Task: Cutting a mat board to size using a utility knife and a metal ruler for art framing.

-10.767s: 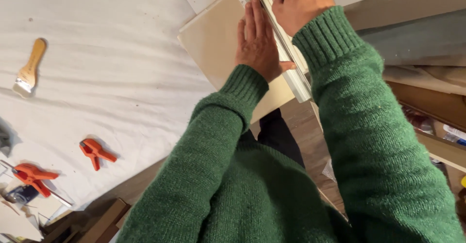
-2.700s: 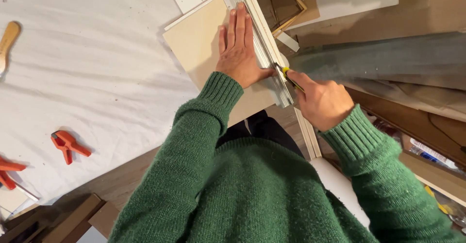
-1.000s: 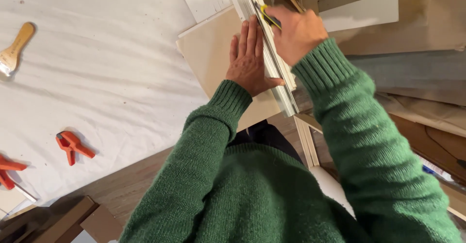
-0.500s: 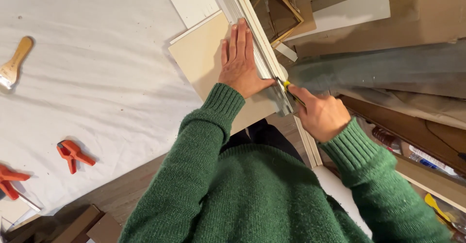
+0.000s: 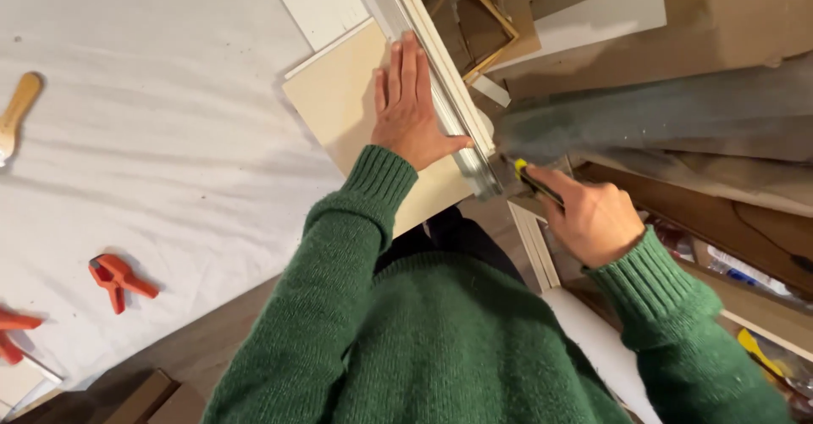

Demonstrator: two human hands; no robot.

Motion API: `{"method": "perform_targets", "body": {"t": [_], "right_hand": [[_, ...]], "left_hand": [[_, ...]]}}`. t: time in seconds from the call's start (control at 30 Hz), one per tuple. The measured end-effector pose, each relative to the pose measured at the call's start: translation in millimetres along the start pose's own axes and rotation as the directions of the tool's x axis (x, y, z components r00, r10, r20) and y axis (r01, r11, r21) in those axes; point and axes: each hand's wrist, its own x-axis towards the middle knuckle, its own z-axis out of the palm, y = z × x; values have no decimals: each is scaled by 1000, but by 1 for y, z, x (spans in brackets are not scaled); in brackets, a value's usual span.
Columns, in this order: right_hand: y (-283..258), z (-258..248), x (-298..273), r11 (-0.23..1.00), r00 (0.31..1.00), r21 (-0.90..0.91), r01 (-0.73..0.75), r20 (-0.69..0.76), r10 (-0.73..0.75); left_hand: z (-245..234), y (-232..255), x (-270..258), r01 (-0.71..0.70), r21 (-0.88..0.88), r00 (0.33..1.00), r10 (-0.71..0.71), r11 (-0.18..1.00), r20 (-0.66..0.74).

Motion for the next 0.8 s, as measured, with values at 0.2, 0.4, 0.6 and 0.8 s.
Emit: {"method": "perform_targets", "body": {"t": [0.2,0.4,0.6,0.8], "right_hand": [[-44,-16,68,989,967,83,122,-234,-100],[-63,-5,151,942,882,110,318,-398,-252],[-72,-2,184,930,855,67,361,-423,-301],[-74,-1,192,926,849,69,371,-429,-308]], "left_hand": [[-1,1,0,40,7,996,-40,999,76],[0,-3,-3,48,3,995,-48,999,85],[0,-3,-2,35,19,997,-36,999,63],[-1,-2,-2,40,28,996,-42,999,80]]}}
